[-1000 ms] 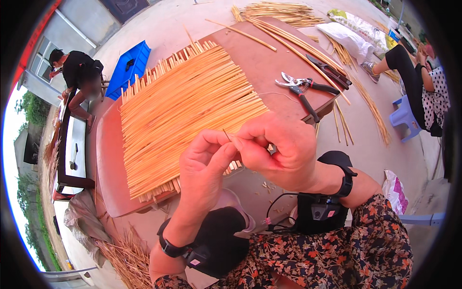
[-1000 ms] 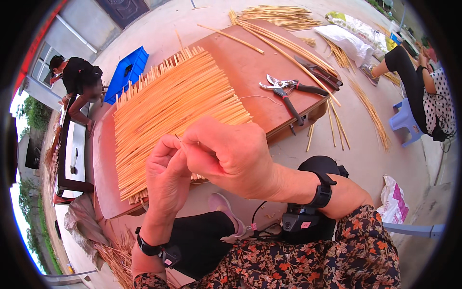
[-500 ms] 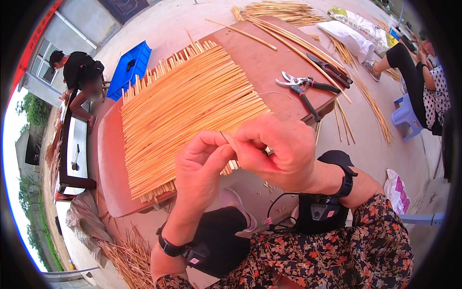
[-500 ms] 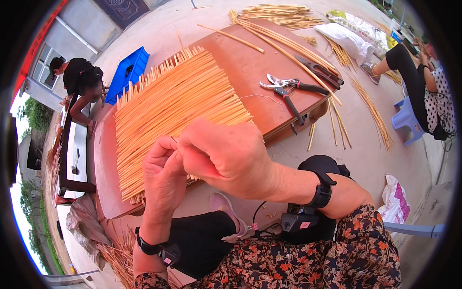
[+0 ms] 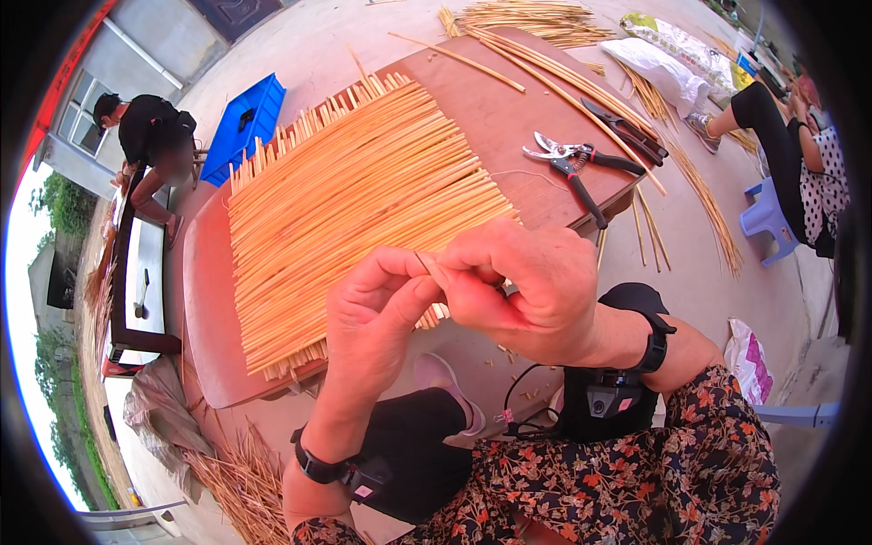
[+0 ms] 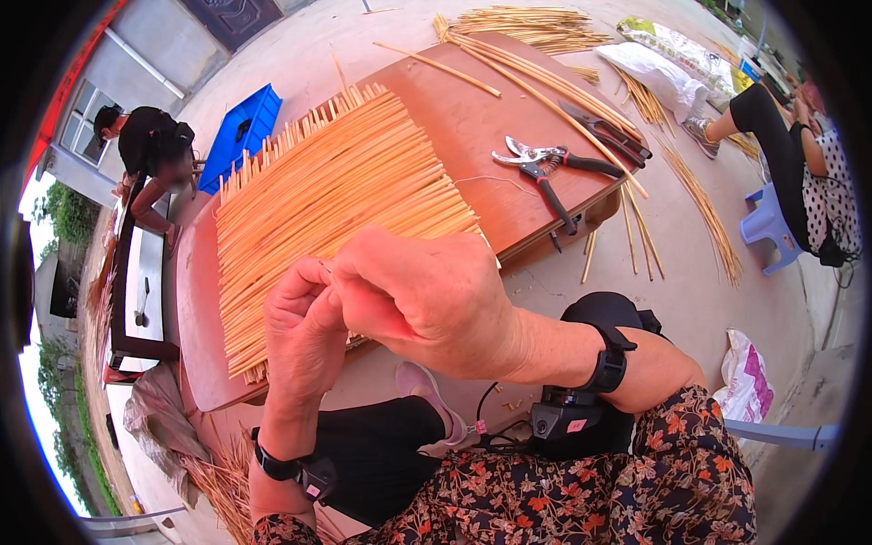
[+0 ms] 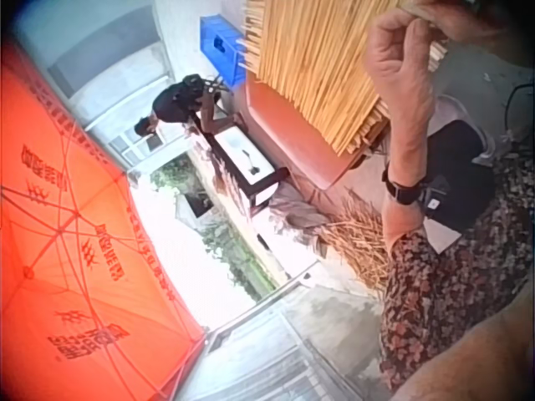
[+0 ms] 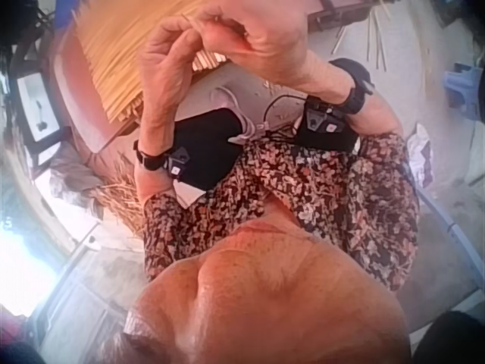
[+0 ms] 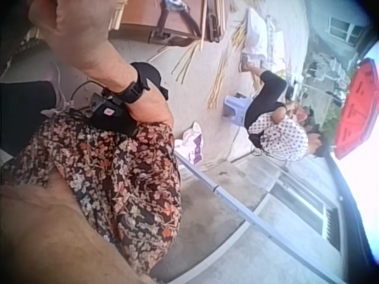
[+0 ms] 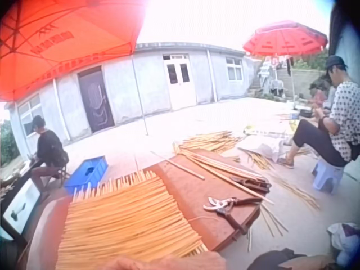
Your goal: The person trims bundles of reeds with shears, lays them flat on a table to form a mat, and then threads a string through the reeds by hand to bind them together.
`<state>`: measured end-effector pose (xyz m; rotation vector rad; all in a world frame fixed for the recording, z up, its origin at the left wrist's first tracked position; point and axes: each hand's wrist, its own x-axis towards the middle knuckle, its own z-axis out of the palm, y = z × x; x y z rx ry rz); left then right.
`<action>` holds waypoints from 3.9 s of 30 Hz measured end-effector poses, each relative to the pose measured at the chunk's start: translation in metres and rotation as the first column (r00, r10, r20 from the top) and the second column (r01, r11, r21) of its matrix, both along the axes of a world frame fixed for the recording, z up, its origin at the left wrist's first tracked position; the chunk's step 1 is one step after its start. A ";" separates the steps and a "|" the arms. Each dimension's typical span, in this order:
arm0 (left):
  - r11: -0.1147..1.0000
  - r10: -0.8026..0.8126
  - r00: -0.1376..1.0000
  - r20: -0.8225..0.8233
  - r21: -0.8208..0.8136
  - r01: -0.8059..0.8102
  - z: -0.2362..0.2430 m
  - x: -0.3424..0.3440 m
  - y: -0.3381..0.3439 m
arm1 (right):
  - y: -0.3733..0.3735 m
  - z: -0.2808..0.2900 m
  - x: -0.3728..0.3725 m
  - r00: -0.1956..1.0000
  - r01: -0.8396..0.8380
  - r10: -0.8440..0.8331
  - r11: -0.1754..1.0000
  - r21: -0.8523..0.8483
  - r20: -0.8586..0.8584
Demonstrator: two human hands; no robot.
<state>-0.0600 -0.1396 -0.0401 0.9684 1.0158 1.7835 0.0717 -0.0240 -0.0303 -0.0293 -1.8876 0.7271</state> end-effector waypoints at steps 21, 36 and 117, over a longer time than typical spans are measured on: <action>1.000 0.006 0.998 -0.060 0.021 -0.005 0.000 -0.003 -0.003 | -0.001 0.001 -0.002 1.000 -0.003 0.003 1.000 0.008 -0.007; 1.000 0.014 0.998 -0.061 -0.015 -0.015 0.000 -0.003 -0.004 | -0.002 -0.002 -0.002 1.000 -0.001 0.001 1.000 -0.021 0.020; 0.999 -0.041 0.997 -0.063 -0.004 0.041 0.000 -0.006 -0.009 | -0.007 -0.007 -0.003 0.993 -0.112 0.118 0.978 -0.179 0.027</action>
